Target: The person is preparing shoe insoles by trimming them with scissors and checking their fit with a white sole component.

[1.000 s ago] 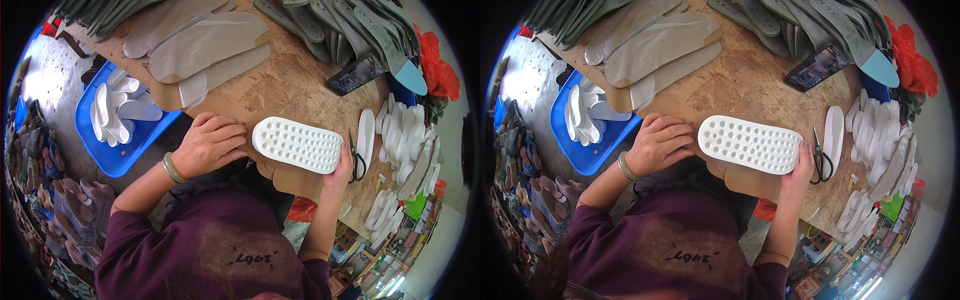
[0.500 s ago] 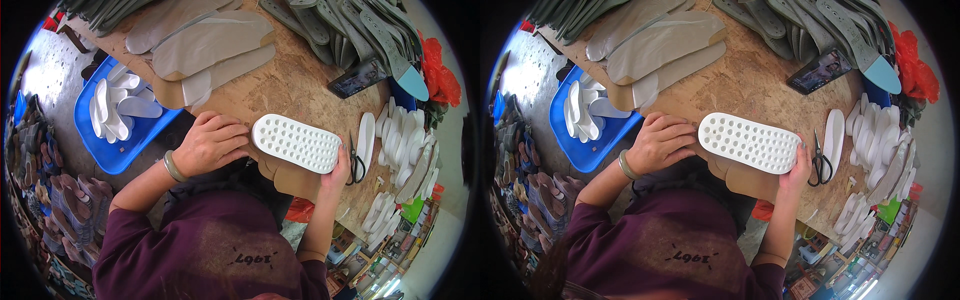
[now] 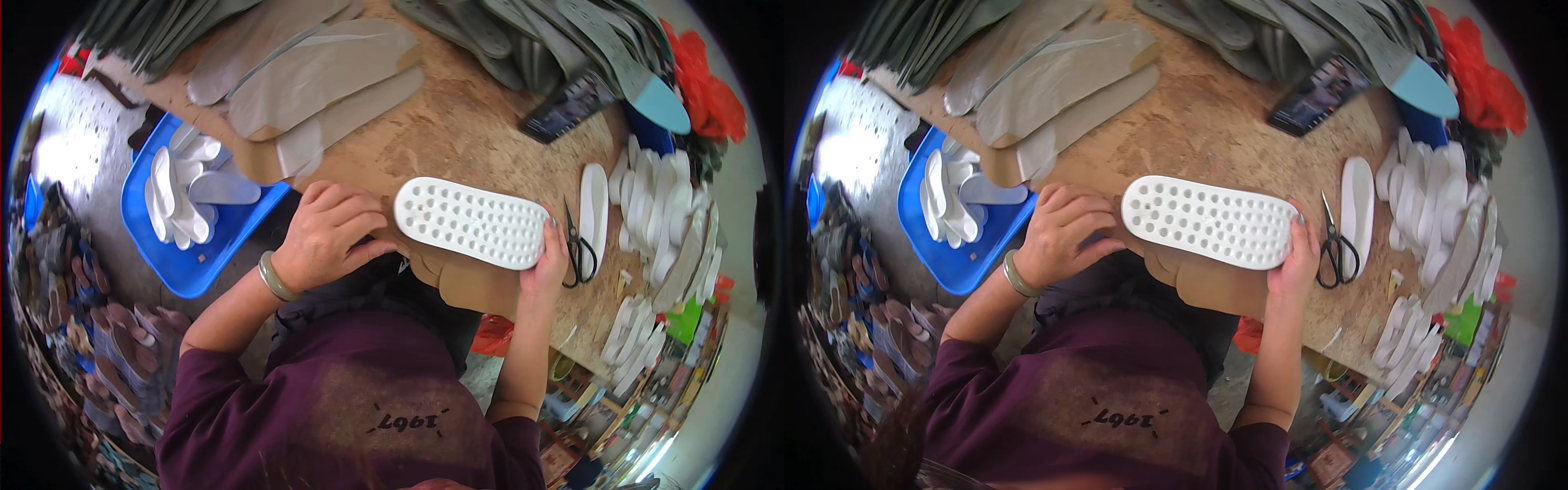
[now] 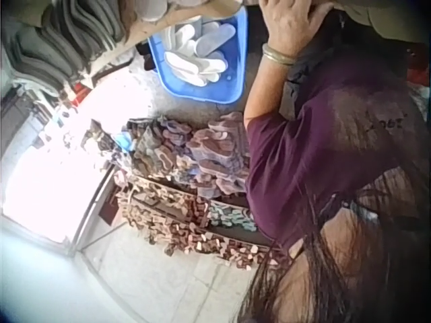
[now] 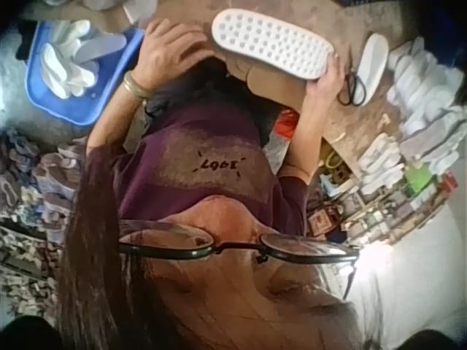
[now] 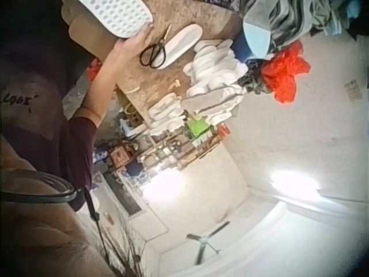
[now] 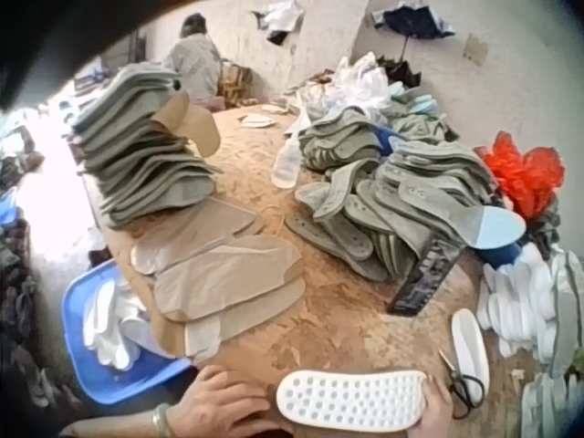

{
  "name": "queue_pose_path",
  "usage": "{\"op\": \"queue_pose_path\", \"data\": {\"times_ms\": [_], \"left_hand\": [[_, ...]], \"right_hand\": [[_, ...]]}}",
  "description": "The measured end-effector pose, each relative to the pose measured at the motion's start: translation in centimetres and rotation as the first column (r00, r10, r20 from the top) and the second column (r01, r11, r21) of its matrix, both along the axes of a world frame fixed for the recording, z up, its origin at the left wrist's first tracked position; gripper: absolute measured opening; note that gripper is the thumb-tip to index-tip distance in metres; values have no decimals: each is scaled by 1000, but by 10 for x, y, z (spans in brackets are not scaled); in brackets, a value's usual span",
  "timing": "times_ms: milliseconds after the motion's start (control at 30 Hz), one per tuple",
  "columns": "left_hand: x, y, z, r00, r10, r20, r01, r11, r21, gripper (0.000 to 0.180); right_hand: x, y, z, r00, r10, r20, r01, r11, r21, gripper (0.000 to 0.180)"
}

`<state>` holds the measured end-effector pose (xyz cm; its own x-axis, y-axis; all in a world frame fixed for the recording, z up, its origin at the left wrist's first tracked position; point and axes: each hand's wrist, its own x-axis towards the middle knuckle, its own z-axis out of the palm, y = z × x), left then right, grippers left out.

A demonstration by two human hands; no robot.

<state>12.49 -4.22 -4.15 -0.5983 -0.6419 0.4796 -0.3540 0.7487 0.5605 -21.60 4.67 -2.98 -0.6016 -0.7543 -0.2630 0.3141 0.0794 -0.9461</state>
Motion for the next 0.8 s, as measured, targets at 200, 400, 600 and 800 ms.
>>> {"op": "queue_pose_path", "data": {"times_ms": [200,400,600,800], "left_hand": [[-76,-14,54,984,-170,55,173,984,-43,75],[-106,-23,51,915,-300,270,321,946,-37,79],[-112,-16,49,907,-272,323,298,954,-34,75],[-114,-14,49,897,-232,377,281,956,-80,73]], "right_hand": [[-2,-3,-7,998,32,53,-29,998,-51,32],[-4,-8,-7,989,106,106,-97,991,-92,28],[-30,13,5,952,17,-306,-52,993,-106,33],[-5,52,1,745,54,-665,-109,993,-41,28]]}}
